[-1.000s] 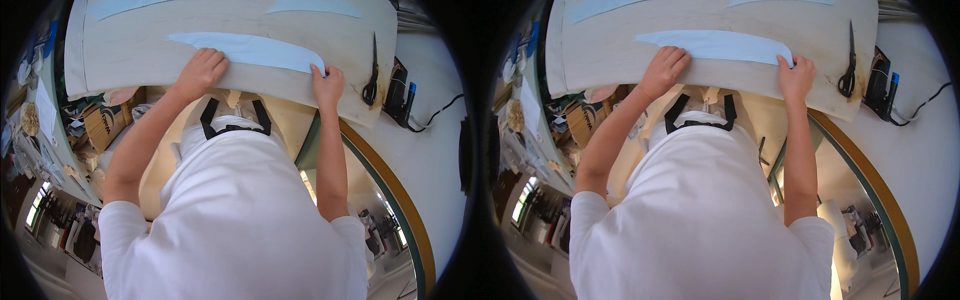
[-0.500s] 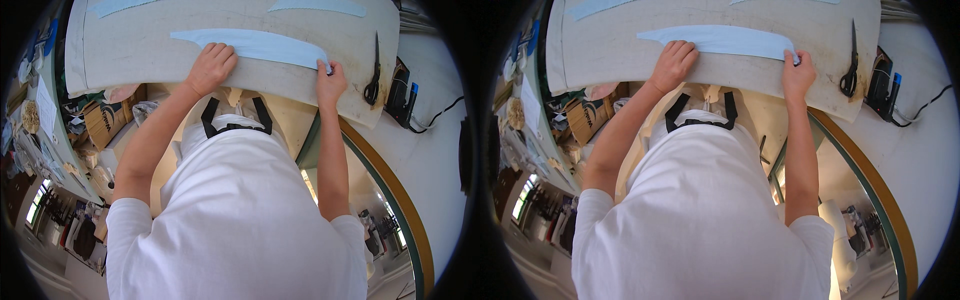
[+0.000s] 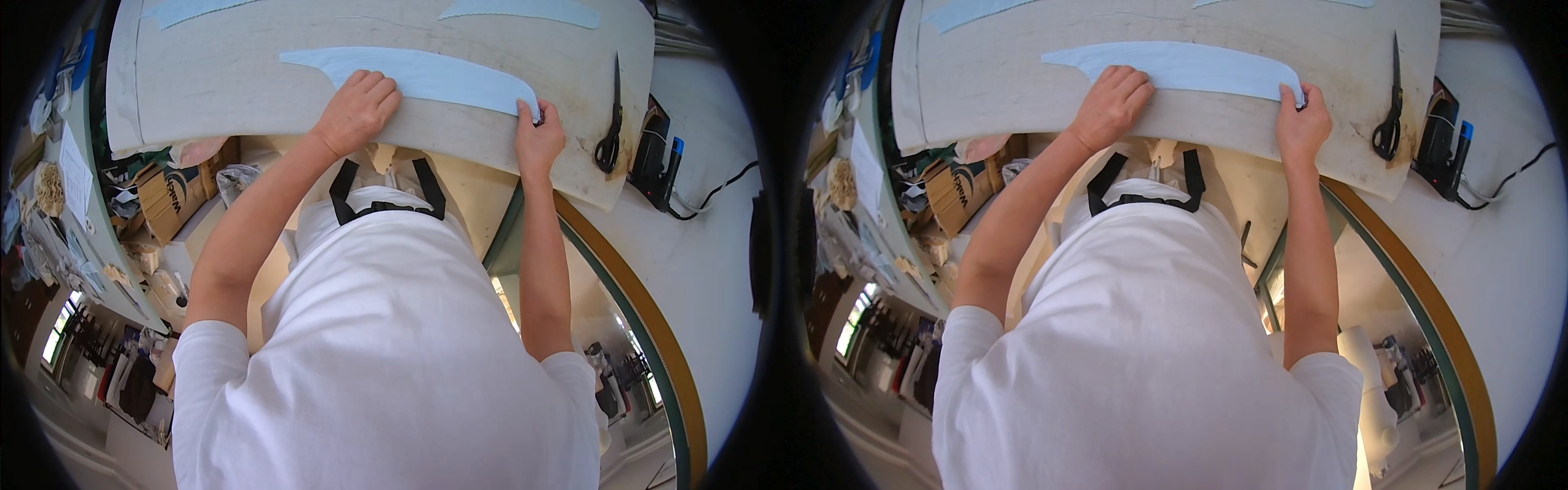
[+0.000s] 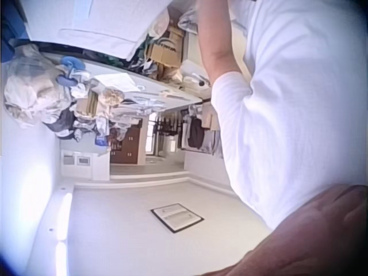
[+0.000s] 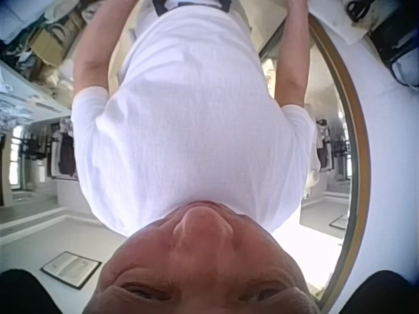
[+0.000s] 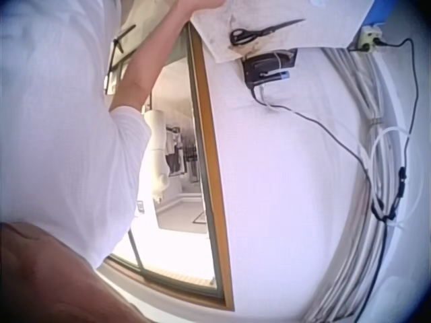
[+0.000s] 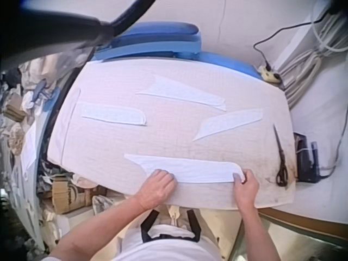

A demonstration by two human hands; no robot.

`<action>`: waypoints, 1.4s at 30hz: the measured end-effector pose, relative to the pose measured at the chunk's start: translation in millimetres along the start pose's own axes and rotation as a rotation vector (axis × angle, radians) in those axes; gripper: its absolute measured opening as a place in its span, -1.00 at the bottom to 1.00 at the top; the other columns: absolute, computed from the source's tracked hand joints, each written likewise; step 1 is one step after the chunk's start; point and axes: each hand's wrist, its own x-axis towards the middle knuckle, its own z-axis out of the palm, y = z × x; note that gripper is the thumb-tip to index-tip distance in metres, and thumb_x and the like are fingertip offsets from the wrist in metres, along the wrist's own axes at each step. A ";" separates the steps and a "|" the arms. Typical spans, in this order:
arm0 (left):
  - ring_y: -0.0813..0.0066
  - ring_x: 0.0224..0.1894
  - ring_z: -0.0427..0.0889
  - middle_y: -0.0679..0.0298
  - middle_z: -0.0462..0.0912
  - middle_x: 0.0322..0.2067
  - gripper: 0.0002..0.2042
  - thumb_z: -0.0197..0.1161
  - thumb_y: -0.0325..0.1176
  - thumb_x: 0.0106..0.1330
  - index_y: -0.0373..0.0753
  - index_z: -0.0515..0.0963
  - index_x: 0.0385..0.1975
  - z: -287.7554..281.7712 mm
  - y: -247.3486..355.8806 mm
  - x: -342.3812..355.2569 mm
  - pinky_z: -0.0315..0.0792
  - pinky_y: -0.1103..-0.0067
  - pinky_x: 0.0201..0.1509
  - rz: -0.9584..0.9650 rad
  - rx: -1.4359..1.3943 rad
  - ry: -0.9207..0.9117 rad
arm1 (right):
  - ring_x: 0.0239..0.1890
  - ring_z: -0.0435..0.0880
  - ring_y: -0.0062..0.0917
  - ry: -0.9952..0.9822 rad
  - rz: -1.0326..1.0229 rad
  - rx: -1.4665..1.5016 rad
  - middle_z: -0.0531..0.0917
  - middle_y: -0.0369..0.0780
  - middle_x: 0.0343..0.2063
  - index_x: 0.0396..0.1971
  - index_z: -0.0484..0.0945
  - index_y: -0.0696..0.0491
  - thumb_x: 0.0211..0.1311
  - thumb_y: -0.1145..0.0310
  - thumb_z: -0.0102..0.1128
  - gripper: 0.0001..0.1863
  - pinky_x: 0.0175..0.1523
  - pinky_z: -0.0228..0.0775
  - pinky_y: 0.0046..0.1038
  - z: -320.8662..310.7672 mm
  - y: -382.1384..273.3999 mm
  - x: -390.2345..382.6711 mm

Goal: The person cuts light blue fabric strips on a table using scissors, then moves to a sewing machine to align and sew the fabric pieces together.

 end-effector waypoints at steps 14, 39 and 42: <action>0.22 -0.18 0.54 0.20 0.57 -0.24 -0.85 0.34 -0.52 0.03 -0.24 0.56 -0.39 -38.5 -21.7 -50.0 0.35 0.34 -0.10 -0.472 0.091 0.344 | -0.31 0.62 -0.36 -0.021 -0.234 0.099 0.62 -0.17 -0.36 -0.29 0.62 0.06 0.15 0.38 0.29 -0.86 -0.18 0.46 -0.39 -4.5 -21.3 -19.1; 0.22 -0.16 0.53 0.23 0.56 -0.25 -0.83 0.28 -0.55 0.03 -0.23 0.57 -0.35 -29.2 -34.7 -29.1 0.37 0.39 -0.06 -0.356 0.022 0.253 | -0.27 0.56 -0.31 -0.280 -0.767 0.166 0.61 -0.23 -0.39 -0.36 0.63 0.09 0.08 0.55 0.26 -0.89 -0.14 0.41 -0.33 67.9 -108.3 -53.2; 0.20 -0.17 0.54 0.21 0.57 -0.26 -0.79 0.27 -0.56 -0.01 -0.26 0.55 -0.33 -31.7 -24.3 -36.6 0.38 0.39 -0.05 -0.280 0.004 0.207 | -0.26 0.56 -0.31 -0.235 -0.762 0.182 0.60 -0.24 -0.38 -0.35 0.63 0.07 0.08 0.54 0.25 -0.89 -0.13 0.40 -0.32 67.2 -107.5 -52.0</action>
